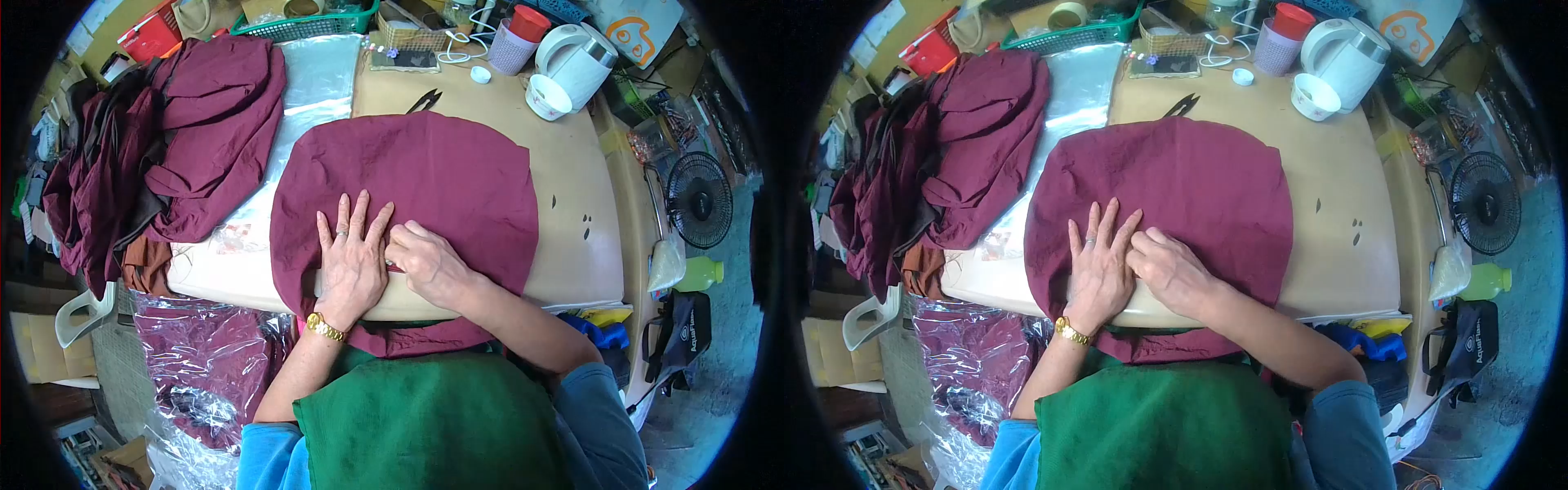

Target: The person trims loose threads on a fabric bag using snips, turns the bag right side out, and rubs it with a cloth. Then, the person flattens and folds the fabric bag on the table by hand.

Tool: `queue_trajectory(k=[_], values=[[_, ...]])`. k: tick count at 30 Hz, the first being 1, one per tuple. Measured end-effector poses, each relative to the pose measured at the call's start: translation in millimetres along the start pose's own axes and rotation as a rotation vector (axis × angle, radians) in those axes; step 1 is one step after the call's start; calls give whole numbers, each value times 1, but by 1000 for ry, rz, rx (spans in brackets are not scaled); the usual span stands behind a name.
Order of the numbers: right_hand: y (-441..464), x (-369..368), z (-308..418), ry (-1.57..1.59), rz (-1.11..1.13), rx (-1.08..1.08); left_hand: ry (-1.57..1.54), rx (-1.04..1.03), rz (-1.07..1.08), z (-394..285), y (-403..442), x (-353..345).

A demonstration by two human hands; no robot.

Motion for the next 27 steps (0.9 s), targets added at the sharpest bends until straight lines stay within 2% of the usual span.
queue_trajectory(k=[4, 6, 9, 15, 17, 19, 21, 23, 24, 25, 27], values=[[-22, 11, -10, 44, 6, -3, -1, -4, -7, 1, -1, -2], [-22, 14, -14, -35, 100, -43, 3, 0, -10, 1, 0, -1], [-3, 7, -3, 18, -12, 33, 11, -6, 0, -2, 0, 1], [-29, 12, -9, -42, 24, 4, -16, -15, 0, 4, -1, -1], [-37, 24, -22, -89, 95, -108, -31, -20, -1, 5, -6, 6], [-39, 34, -30, -113, 87, -136, -254, -144, 71, 0, -11, 26], [-40, 49, -39, 30, -29, -265, -217, -155, 39, -2, -16, 38], [-46, 53, -25, 71, -44, -242, -185, -241, 26, 0, -25, 33], [-51, 49, -13, 34, -28, -138, -133, -286, -113, -4, -21, 42], [-54, 46, -3, -4, -18, -32, -126, -284, -115, -2, -17, 44], [-58, 38, -8, -41, 46, -63, -214, -238, -11, 3, -11, 38]])
Point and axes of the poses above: each hand's wrist, its own y-axis towards the middle knuckle, its own x-axis out of the back of the hand, z = x × y, the point moved 7 cm from there along y, towards the middle knuckle, and after that the axes turned 15 degrees about -x, right-handed, at the moved point
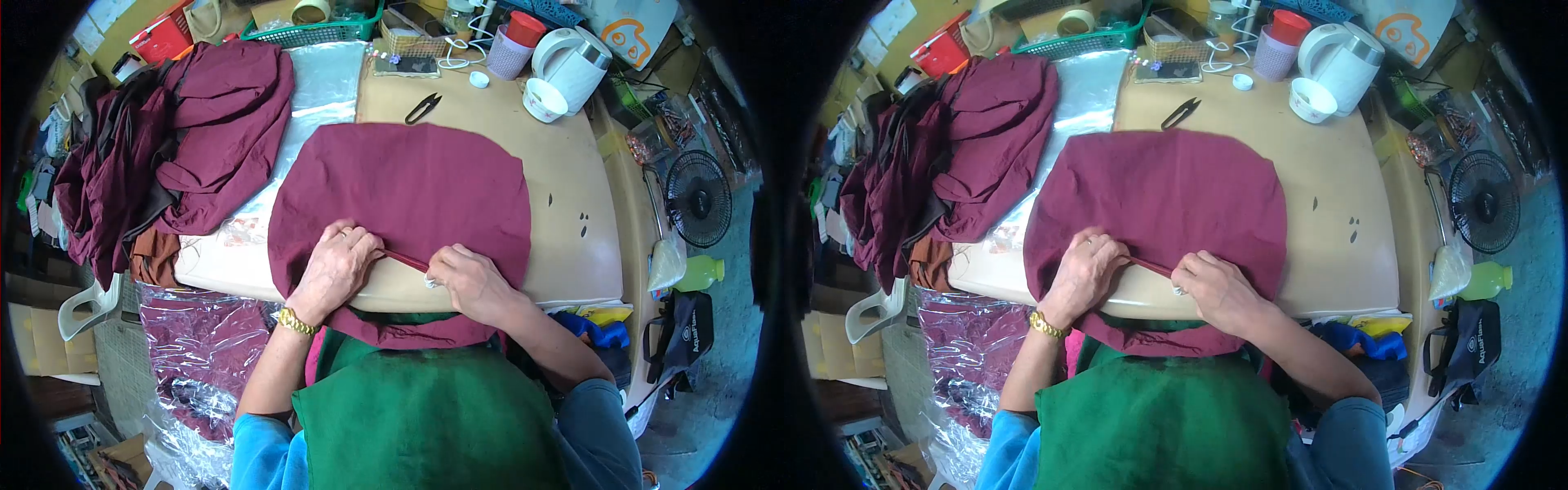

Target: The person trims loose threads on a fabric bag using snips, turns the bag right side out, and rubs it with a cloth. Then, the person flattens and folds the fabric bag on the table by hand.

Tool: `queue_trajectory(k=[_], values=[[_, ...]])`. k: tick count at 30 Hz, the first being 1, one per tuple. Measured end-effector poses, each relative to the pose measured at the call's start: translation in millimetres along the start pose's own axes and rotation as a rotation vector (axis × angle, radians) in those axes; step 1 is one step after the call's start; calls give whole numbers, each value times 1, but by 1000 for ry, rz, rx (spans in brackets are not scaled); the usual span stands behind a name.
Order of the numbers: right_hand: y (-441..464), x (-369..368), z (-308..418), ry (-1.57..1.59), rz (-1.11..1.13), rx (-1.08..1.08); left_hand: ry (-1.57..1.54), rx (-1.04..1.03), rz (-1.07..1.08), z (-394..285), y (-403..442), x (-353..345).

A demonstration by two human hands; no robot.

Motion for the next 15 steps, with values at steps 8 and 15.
queue_trajectory(k=[8, 15], values=[[24, 10, -28, 305, 185, -303, -347, 201, 198, 33, 21, -25], [35, -29, 6, 61, -14, 88, -320, 236, 212, 38, 25, -30]])
Point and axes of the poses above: each hand's wrist, its own y-axis towards the middle knuckle, its own x-axis out of the back of the hand, z = x × y, the point moved 7 cm from there along y, towards the middle knuckle, and after that the axes turned 15 degrees about -x, right-handed, at the moved point
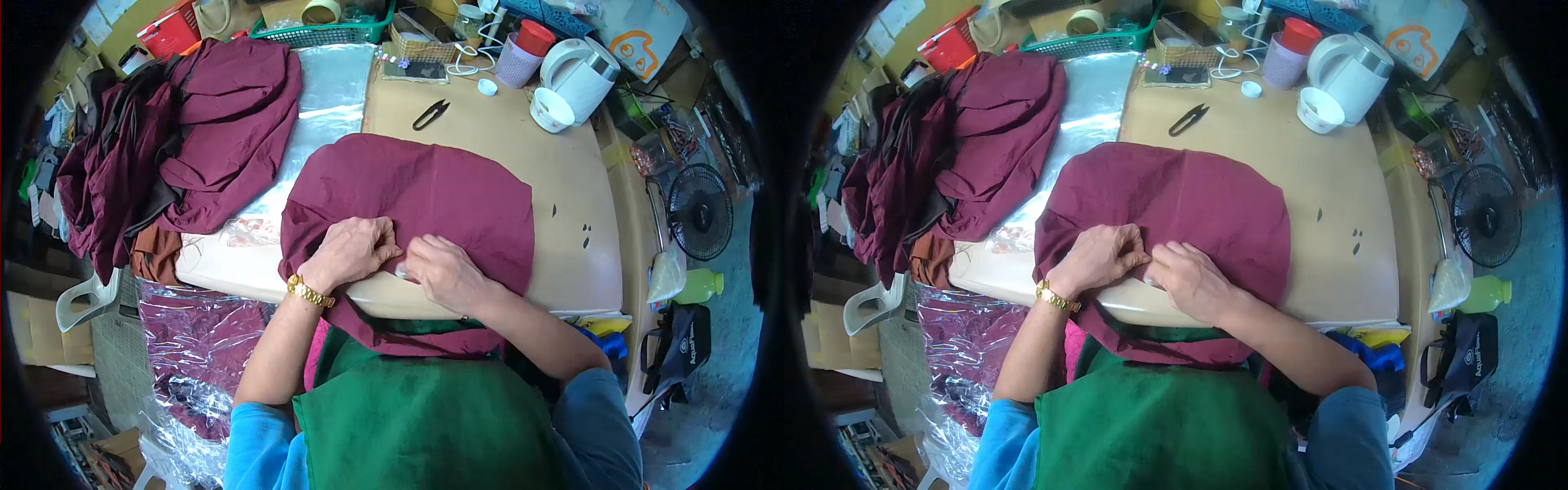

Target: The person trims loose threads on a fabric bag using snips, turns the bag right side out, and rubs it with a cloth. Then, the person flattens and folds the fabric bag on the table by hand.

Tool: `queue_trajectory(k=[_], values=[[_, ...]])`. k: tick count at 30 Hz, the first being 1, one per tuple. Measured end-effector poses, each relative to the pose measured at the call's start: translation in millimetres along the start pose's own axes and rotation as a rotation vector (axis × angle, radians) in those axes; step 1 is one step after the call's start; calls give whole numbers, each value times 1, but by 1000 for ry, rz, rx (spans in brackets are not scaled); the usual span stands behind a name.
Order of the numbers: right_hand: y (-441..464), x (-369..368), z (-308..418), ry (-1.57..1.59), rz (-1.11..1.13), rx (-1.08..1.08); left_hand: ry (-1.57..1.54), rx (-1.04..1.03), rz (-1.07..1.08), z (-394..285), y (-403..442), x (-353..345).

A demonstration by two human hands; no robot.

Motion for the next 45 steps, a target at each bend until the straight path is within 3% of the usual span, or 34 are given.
queue_trajectory(k=[9, 18, 20, 23, 26, 39, 45], values=[[10, -7, 5, -95, -8, 40, 43, -5, -17, -1, 1, -3], [-18, 24, -6, -118, 84, -71, 42, 25, -31, -3, 1, -4], [-8, 8, 3, -151, -18, 84, 42, 28, -21, -2, 0, -5], [-1, 3, 10, -219, -56, 135, -16, 30, -13, 1, -2, -1], [-17, 10, 4, -180, -62, 109, -102, -33, -2, -3, 0, 0], [-17, 8, 1, -226, 31, 46, -1, 75, 31, -3, 1, -5], [-1, 5, 4, -304, -62, 99, 40, 89, -14, 1, 2, -2]])
Point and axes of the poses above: each hand's wrist, its own y-axis towards the middle knuckle, its own x-axis out of the back of the hand, z = x × y, the point moved 7 cm from there along y, towards the middle knuckle, and after that the axes turned 15 degrees about -x, right-handed, at the moved point
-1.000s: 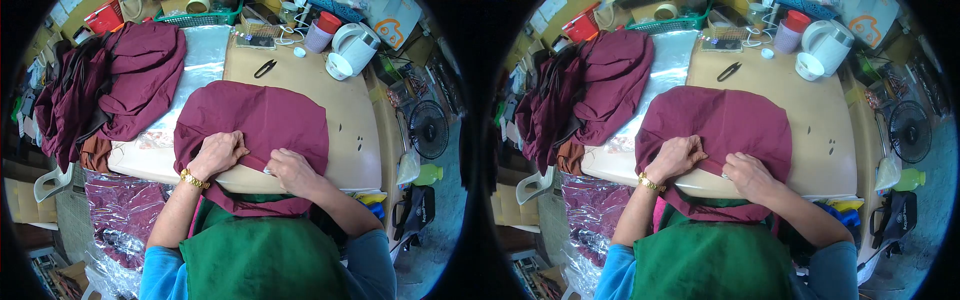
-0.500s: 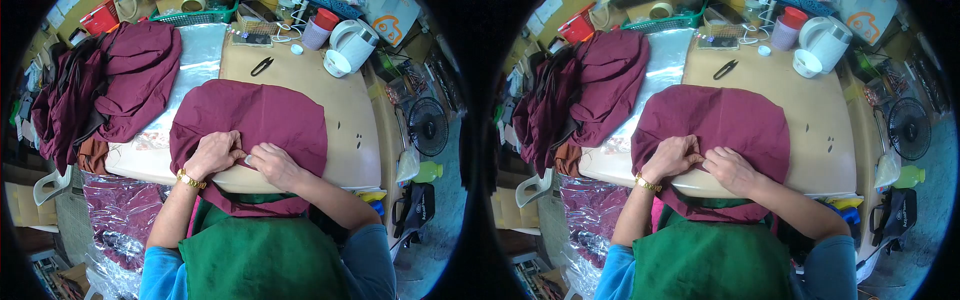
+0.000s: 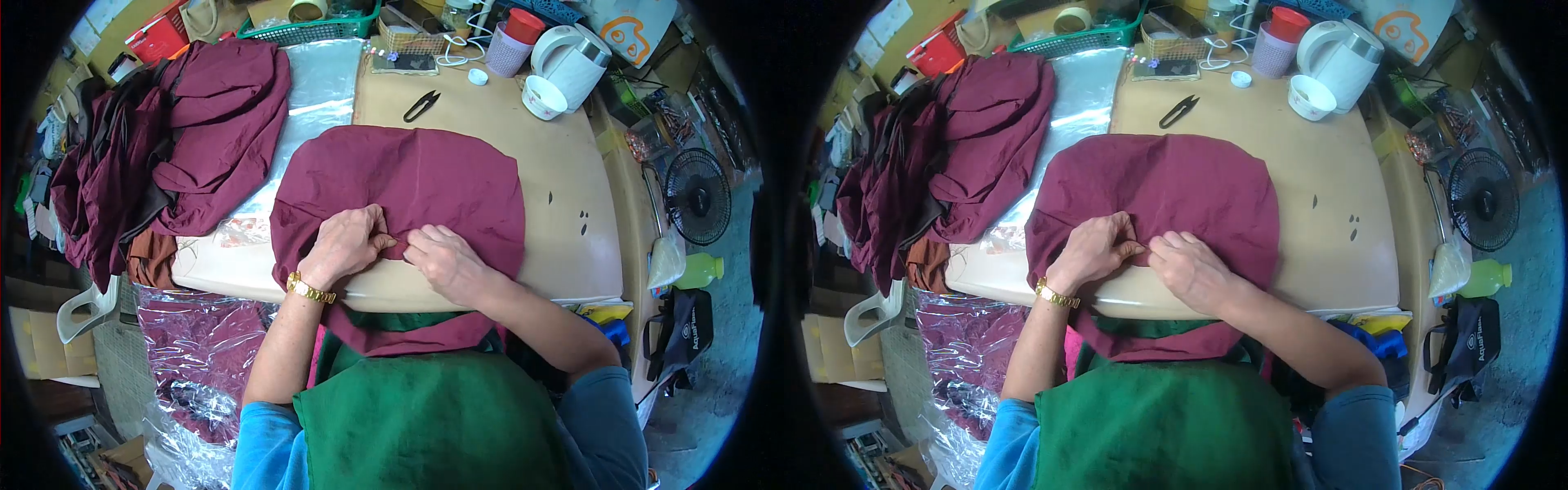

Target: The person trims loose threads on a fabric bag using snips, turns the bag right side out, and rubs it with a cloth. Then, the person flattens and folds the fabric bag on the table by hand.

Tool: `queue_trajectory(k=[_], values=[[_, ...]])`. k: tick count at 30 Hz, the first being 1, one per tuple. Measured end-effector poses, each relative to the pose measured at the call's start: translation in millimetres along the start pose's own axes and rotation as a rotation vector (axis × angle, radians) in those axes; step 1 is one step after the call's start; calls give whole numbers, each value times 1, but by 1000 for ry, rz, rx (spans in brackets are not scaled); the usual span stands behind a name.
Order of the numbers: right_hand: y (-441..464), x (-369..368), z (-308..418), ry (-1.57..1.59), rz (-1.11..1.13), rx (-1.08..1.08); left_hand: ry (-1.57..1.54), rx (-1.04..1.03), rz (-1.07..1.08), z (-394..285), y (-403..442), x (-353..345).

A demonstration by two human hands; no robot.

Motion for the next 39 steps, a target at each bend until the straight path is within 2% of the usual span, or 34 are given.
queue_trajectory(k=[2, 3, 7, 9, 14, 16, 20, 22, 24, 26, 28, 30, 31, 34, 35, 39], values=[[-13, 11, -11, 65, 74, -3, -24, 4, -5, -1, -1, 1], [-14, 13, -17, 98, 135, -70, -1, 11, -10, -1, -1, -1], [2, 14, -10, 91, 122, -42, 62, 3, -33, -1, 0, -7], [12, 0, 1, 184, -5, -8, 67, -34, -59, -2, 1, -7], [-6, 9, -18, 200, 54, -88, 17, 31, -11, -3, 0, -5], [-12, 15, -24, 106, 133, -137, 17, 32, -23, -6, 2, -5], [8, 8, -12, 174, 24, -135, 37, 8, -67, -4, 2, -8], [6, -1, -11, 272, -61, -185, 27, 5, -54, -4, 1, -7], [-4, 12, -21, 287, -40, -234, 17, -8, -44, -7, 1, -5], [-10, 24, -33, 90, 81, -395, -6, 8, -44, -10, 1, -2], [-10, 30, -33, 178, 34, -485, 7, -36, -52, -19, 3, -4], [-6, 33, -20, 374, -51, -483, 13, -117, -187, -33, -1, 1], [-4, 17, -23, 361, 12, -515, 50, -173, -221, -44, -6, 2], [-1, 18, -35, 358, -108, -513, 506, -236, -476, -77, -33, 21], [-2, 25, -41, 358, -161, -525, 577, -169, -495, -72, -40, 21], [13, 56, -54, 372, -292, -494, 535, -11, -531, -45, -63, 29]])
Point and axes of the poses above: each hand's wrist, its own y-axis towards the middle knuckle, its own x-axis out of the back of the hand, z = x × y, the point moved 7 cm from there along y, towards the middle knuckle, and after that the axes turned 15 degrees about -x, right-handed, at the moved point
